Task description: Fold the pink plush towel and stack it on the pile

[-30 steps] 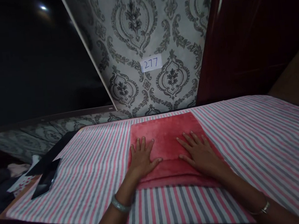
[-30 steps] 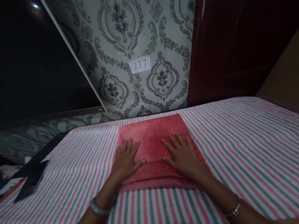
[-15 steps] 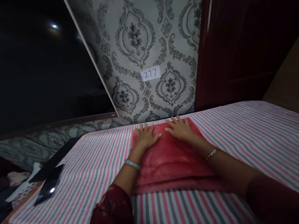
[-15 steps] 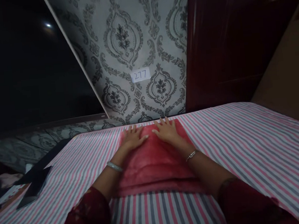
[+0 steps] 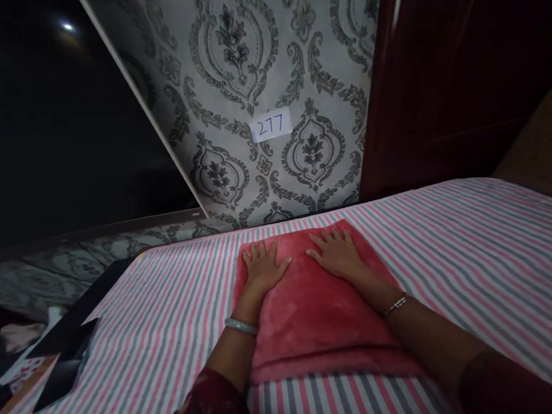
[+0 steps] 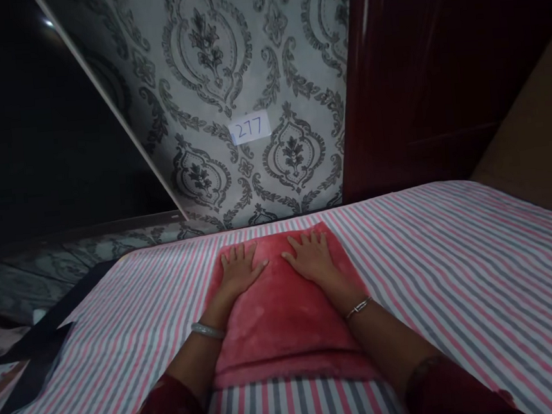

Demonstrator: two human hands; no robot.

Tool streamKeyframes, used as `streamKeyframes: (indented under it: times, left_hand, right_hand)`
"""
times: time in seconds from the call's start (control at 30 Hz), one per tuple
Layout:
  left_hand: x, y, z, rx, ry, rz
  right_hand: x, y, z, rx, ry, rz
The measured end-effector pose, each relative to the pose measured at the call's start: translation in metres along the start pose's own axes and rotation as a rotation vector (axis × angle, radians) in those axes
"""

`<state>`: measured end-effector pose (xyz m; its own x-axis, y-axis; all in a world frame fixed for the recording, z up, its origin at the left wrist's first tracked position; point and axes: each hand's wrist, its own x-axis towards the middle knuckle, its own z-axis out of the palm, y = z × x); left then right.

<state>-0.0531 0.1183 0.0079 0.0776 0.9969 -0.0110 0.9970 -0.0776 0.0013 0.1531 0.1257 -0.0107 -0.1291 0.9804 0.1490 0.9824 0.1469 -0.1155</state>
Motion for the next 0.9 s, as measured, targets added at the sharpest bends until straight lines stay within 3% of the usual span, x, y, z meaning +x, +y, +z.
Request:
streamKeyframes:
  times: [0.23,0.4,0.5,0.6,0.7,0.9]
  left_hand:
    - [-0.005,0.000,0.001,-0.025,0.036,0.003]
    - [-0.010,0.002,-0.021,-0.091,-0.037,0.001]
    - [-0.031,0.007,-0.039,-0.132,-0.025,0.028]
    - [-0.070,0.019,-0.045,-0.115,0.028,0.208]
    - [-0.108,0.033,-0.031,-0.086,0.006,0.347]
    - [-0.127,0.041,0.010,-0.057,0.061,0.310]
  right_hand:
    - [-0.006,-0.001,-0.003,0.011,0.029,0.003]
    - [-0.011,0.000,-0.030,0.053,-0.084,-0.013]
    - [-0.031,0.002,-0.048,0.083,-0.087,-0.056]
    - [-0.069,0.005,-0.053,0.091,-0.024,-0.177]
    - [-0.107,0.009,-0.044,0.067,-0.043,-0.241]
    - [-0.131,0.009,-0.018,0.010,0.031,-0.208]
